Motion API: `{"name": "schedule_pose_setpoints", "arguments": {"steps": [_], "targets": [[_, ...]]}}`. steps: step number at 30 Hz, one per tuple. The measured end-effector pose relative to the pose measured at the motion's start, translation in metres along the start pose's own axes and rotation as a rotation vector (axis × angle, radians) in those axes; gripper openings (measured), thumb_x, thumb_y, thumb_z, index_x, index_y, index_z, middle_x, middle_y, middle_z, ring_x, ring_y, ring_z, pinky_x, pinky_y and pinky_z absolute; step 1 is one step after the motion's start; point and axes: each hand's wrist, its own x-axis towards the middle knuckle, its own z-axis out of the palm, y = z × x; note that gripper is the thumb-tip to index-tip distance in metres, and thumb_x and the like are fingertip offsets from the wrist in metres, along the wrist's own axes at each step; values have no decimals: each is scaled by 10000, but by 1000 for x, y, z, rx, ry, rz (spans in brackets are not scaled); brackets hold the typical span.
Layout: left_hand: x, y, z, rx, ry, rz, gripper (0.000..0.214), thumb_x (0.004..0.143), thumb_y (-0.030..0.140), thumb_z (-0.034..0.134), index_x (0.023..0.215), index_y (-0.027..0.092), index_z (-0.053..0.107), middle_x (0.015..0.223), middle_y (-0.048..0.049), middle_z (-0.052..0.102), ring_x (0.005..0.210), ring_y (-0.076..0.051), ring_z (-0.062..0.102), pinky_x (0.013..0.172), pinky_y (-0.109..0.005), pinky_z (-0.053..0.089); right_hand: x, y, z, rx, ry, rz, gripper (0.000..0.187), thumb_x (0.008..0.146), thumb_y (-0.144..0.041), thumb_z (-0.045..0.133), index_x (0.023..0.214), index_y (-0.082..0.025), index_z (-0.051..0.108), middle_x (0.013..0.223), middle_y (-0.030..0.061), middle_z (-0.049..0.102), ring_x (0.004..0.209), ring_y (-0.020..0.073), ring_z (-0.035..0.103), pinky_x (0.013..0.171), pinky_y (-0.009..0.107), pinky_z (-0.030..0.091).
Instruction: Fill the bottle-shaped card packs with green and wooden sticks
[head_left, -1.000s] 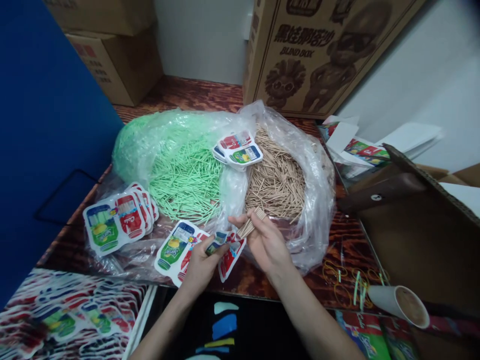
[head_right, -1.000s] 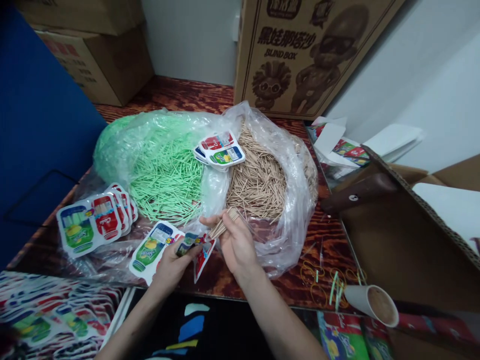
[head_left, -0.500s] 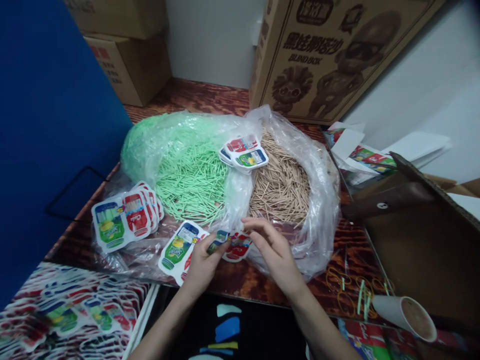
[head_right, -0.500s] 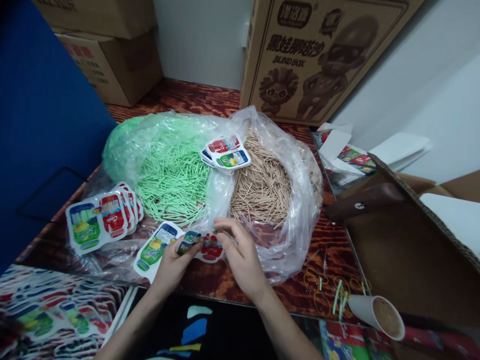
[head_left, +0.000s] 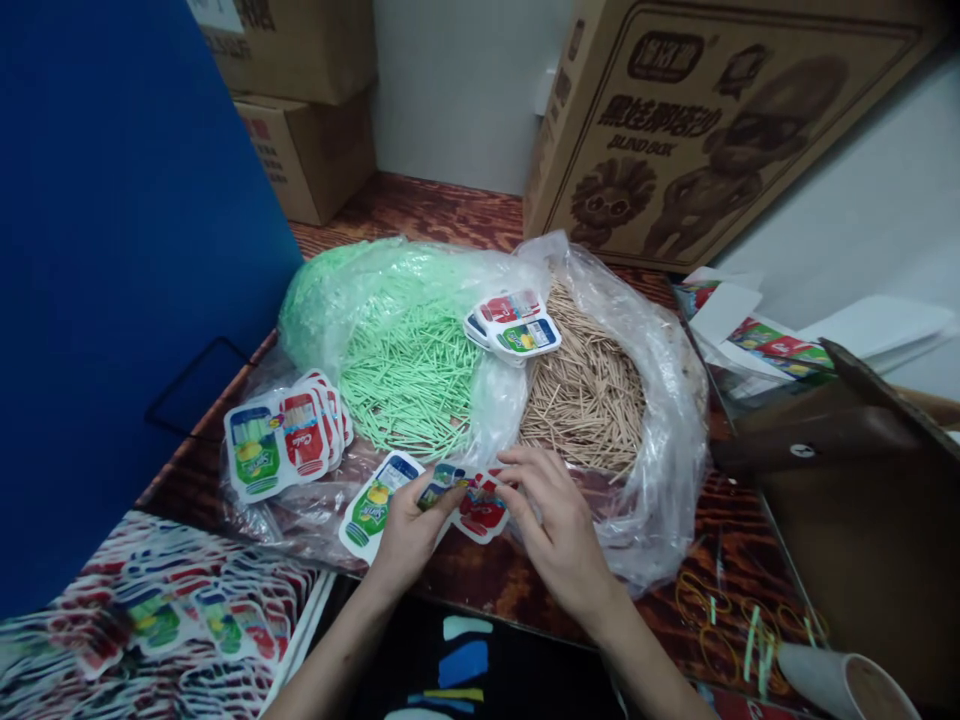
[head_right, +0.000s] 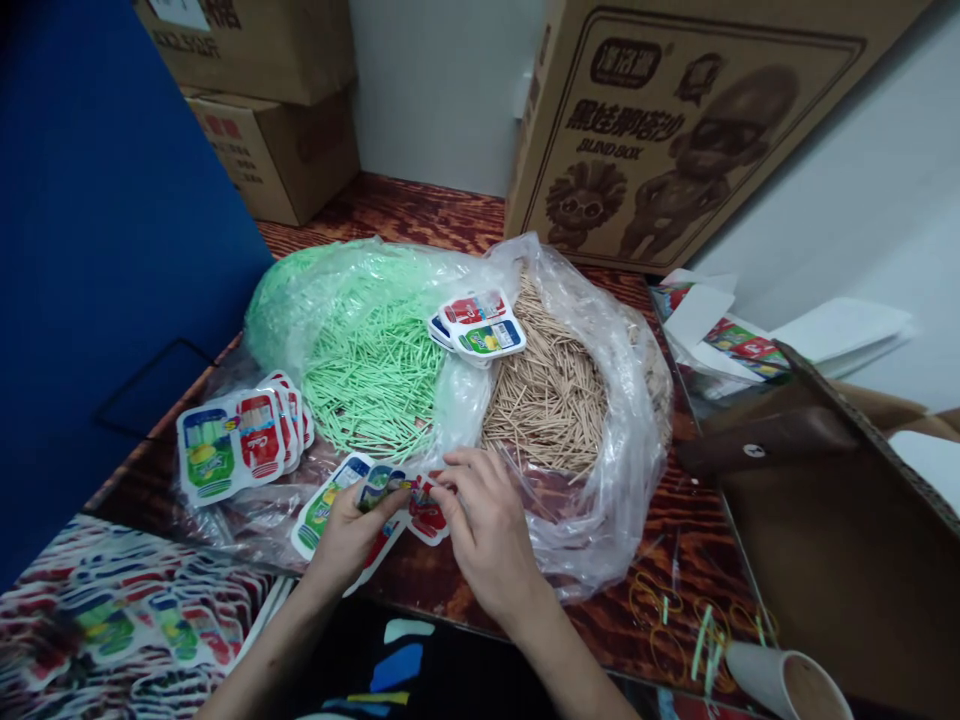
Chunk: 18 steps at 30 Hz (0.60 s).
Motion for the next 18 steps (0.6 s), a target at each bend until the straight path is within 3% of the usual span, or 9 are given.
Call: {"name": "schedule_pose_setpoints", "arguments": {"steps": [4,7,10,14,16,18], "targets": [[-1,8,-4,35,-6,20,165,763,324,670,741,161,679,711,2,675,739,-170,614,702,-255,492,6,-4,10,-62,-30,-7,145,922,-236,497,862,-204,626,1023,86,615,1024,236,521,910,411,401],[-3,9,-7,48,-20,29,173,762,329,667,770,158,689,746,-4,685,748,-172,615,721,-265,497,14,-7,18,4,-83,6,181,922,-231,484,806,-210,622,963,74,630,959,228,542,863,387,420],[-6,2,-16,1,33,-58,213,741,362,693,775,153,679,720,-6,688,702,-168,625,671,-261,510,20,-9,21,144,-154,48,199,927,-230,458,824,-215,628,961,68,631,959,223,554,848,369,430],[-5,-6,-53,-193,256,-135,311,688,406,737,846,149,658,727,-17,700,625,-164,638,605,-279,531,27,2,29,429,-153,195,201,943,-279,444,1096,-240,568,1052,47,641,1001,198,589,870,330,449],[2,-5,-81,-240,439,-93,359,648,406,764,865,143,652,743,-21,704,617,-165,644,610,-292,540,33,16,38,377,-111,211,174,935,-276,455,1043,-227,582,996,38,653,956,194,604,849,318,450],[13,-1,-111,-188,648,6,408,633,405,765,930,153,645,823,-25,709,675,-176,656,667,-320,549,41,33,49,195,-133,138,160,925,-226,452,928,-203,610,919,39,645,895,191,595,825,314,443]]}}
